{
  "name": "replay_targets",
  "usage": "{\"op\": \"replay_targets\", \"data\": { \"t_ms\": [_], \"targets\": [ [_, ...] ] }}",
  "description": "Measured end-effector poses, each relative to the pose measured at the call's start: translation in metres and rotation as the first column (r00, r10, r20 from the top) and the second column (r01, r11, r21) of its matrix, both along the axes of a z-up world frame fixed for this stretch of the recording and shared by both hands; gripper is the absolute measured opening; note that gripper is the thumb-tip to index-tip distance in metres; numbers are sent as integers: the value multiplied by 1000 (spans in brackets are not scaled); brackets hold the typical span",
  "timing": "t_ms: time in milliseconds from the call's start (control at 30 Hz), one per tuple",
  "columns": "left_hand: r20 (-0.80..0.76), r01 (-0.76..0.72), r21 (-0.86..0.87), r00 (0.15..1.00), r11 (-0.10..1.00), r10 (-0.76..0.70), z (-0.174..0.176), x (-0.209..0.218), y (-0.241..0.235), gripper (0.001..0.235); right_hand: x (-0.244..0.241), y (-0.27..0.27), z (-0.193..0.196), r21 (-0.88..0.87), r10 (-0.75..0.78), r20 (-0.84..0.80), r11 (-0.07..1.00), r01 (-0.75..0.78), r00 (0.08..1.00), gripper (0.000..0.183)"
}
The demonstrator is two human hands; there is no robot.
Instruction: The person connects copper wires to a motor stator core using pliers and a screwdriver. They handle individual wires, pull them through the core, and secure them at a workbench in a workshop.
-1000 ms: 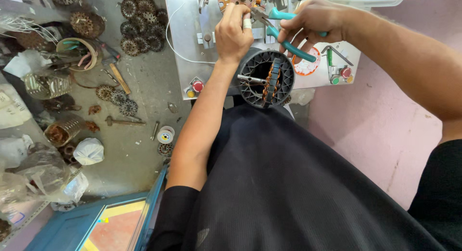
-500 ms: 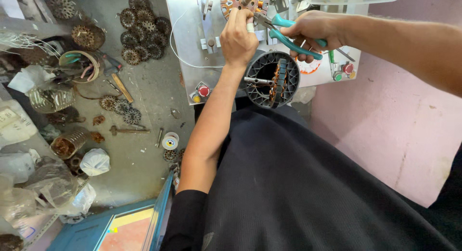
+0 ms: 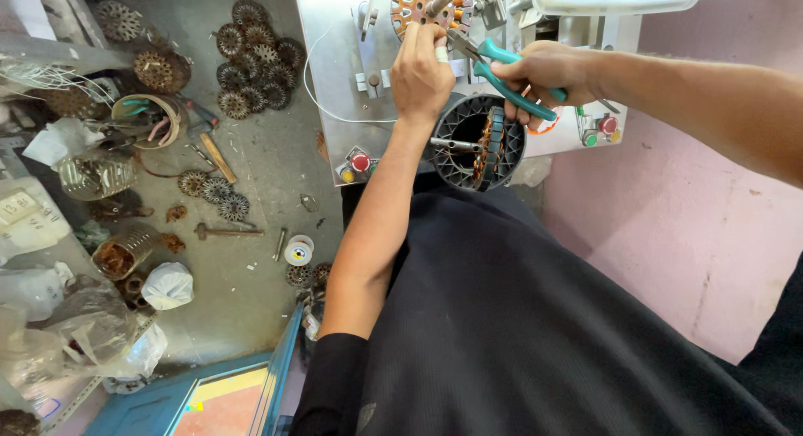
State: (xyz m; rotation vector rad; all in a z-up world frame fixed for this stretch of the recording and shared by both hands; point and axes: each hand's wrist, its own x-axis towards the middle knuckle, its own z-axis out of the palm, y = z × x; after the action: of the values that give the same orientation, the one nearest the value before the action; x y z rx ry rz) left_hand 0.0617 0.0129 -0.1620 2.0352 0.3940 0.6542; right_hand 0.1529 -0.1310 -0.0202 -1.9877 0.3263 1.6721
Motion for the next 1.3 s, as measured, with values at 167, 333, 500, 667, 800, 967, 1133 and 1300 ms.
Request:
{"op": "replay_targets", "data": {
  "t_ms": [167,333,500,667,800,967,1133,1300],
  "targets": [
    [-15,-2,8,1000,1000,2,2,0,-3,4,0,-2,-2,-25,5,0,1000,-5,1000,49],
    [15,5,-3,1000,1000,-5,2,-1,-1,5,-3,-10,-17,-12,-57,29,998,58,998,45],
    [-18,-89,-357,996,930,89,-14,-34,0,16,3,-10,-14,43,-38,-23,998,39,999,49],
    [-8,-1,-856,1000,517,-11,-53,-42,-11,29,8,-8,-8,11,-4,-31,1000,5,1000,51],
    [210,210,-958,977,196,-18,-83,-16,-36,30,13,-20,-30,-24,-21,-55,1000,19,998,53],
    [333,338,-941,936,-23,116,-124,4,-47,24,15,-43,-64,230,-165,-138,954,194,977,51],
    [363,371,-928,919,-25,155,-136,5,-51,21,10,-26,-35,88,6,8,996,-7,1000,50],
    [394,390,-919,900,59,186,-130,6,-52,24,3,-3,37,22,19,3,1000,-19,1000,47]
  ]
}}
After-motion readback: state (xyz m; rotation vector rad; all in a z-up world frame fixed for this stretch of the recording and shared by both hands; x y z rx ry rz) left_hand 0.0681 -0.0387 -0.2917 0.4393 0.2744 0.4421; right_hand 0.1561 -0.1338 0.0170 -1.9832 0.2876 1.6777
